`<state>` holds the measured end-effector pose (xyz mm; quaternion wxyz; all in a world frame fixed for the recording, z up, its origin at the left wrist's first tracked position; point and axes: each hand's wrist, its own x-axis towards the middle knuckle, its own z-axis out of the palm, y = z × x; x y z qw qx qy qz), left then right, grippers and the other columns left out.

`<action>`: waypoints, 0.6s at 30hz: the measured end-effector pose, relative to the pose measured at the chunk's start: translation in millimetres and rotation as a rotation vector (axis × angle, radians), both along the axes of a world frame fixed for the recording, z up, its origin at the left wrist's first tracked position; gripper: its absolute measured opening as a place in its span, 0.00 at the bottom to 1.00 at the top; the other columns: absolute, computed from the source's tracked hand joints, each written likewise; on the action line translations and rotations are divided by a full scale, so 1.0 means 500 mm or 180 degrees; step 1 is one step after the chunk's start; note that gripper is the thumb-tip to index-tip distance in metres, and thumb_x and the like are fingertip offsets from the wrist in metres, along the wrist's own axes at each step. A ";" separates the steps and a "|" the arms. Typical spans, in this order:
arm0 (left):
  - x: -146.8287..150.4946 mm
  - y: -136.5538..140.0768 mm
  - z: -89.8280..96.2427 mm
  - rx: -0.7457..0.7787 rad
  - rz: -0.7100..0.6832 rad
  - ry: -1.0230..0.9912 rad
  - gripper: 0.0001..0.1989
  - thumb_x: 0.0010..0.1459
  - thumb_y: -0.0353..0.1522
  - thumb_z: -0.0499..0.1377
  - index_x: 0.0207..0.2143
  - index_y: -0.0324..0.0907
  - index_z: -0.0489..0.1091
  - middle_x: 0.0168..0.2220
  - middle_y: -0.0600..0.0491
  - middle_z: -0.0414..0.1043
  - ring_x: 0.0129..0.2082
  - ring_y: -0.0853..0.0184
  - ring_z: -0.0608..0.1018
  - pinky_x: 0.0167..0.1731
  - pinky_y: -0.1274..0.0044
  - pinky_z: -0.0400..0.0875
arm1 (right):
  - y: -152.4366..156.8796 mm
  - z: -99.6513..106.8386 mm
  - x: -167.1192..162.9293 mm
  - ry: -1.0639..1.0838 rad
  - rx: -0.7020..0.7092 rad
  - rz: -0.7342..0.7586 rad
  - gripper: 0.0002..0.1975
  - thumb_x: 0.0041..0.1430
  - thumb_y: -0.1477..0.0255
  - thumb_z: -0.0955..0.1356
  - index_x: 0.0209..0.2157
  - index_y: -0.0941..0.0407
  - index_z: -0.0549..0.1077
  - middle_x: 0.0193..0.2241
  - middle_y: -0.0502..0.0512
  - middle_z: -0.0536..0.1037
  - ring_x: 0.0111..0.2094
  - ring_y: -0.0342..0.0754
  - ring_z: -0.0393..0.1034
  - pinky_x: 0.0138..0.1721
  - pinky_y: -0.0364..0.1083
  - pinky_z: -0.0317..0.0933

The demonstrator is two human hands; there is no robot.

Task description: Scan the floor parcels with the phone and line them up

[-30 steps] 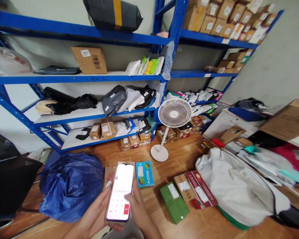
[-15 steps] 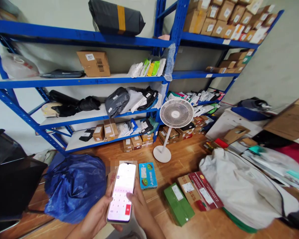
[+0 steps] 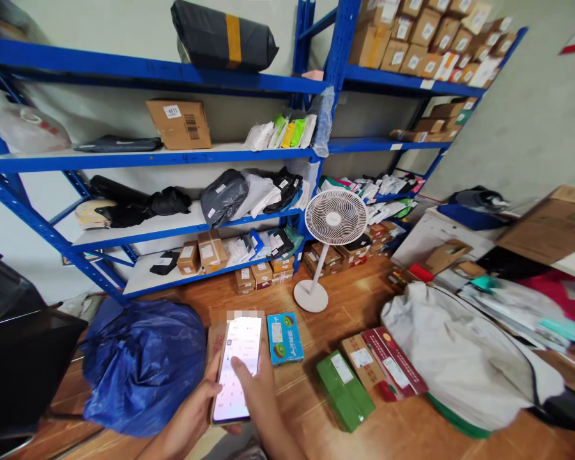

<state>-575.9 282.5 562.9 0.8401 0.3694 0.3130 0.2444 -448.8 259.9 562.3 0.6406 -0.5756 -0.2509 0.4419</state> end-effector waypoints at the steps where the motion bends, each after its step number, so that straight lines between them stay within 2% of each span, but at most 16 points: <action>1: -0.002 0.000 -0.002 0.0018 -0.0016 0.0006 0.46 0.49 0.39 0.53 0.67 0.51 0.31 0.64 0.45 0.55 0.46 0.50 0.72 0.30 0.69 0.72 | 0.003 0.001 -0.002 -0.0034 -0.0011 -0.0028 0.22 0.42 0.63 0.73 0.40 0.55 0.71 0.36 0.57 0.82 0.38 0.58 0.76 0.41 0.54 0.68; 5: -0.008 0.004 -0.004 0.0165 -0.0122 0.0102 0.47 0.50 0.40 0.52 0.67 0.47 0.29 0.65 0.43 0.53 0.46 0.49 0.71 0.31 0.67 0.72 | 0.016 0.004 -0.012 -0.0097 -0.0073 -0.0103 0.21 0.40 0.63 0.74 0.37 0.54 0.71 0.34 0.58 0.82 0.36 0.59 0.76 0.39 0.55 0.68; 7: -0.010 0.006 -0.002 0.0246 -0.0146 0.0154 0.47 0.50 0.40 0.52 0.67 0.44 0.28 0.64 0.41 0.55 0.46 0.49 0.71 0.30 0.67 0.72 | 0.020 0.005 -0.015 -0.0115 -0.0106 -0.0144 0.22 0.38 0.63 0.75 0.36 0.54 0.71 0.35 0.60 0.82 0.36 0.61 0.76 0.40 0.56 0.68; 12: -0.013 0.008 -0.001 0.0261 -0.0111 0.0100 0.46 0.52 0.38 0.51 0.66 0.46 0.26 0.63 0.43 0.57 0.45 0.50 0.72 0.29 0.70 0.72 | 0.015 0.014 -0.015 -0.0019 -0.0073 -0.0049 0.25 0.41 0.58 0.73 0.42 0.55 0.73 0.38 0.61 0.81 0.39 0.63 0.76 0.42 0.57 0.69; 15: -0.012 0.007 0.000 0.0099 -0.0022 0.0094 0.46 0.51 0.38 0.52 0.67 0.47 0.29 0.63 0.42 0.56 0.44 0.51 0.73 0.27 0.70 0.72 | 0.007 0.018 -0.013 0.0111 -0.0023 0.0095 0.27 0.45 0.56 0.69 0.46 0.56 0.72 0.39 0.60 0.82 0.39 0.61 0.76 0.39 0.56 0.70; 18: -0.011 0.006 0.006 0.0069 -0.0044 0.0073 0.45 0.50 0.38 0.52 0.67 0.46 0.32 0.63 0.42 0.56 0.44 0.50 0.73 0.29 0.69 0.72 | 0.005 0.015 -0.010 0.0074 -0.0019 0.0112 0.27 0.44 0.58 0.70 0.46 0.55 0.72 0.38 0.59 0.82 0.38 0.61 0.76 0.40 0.56 0.69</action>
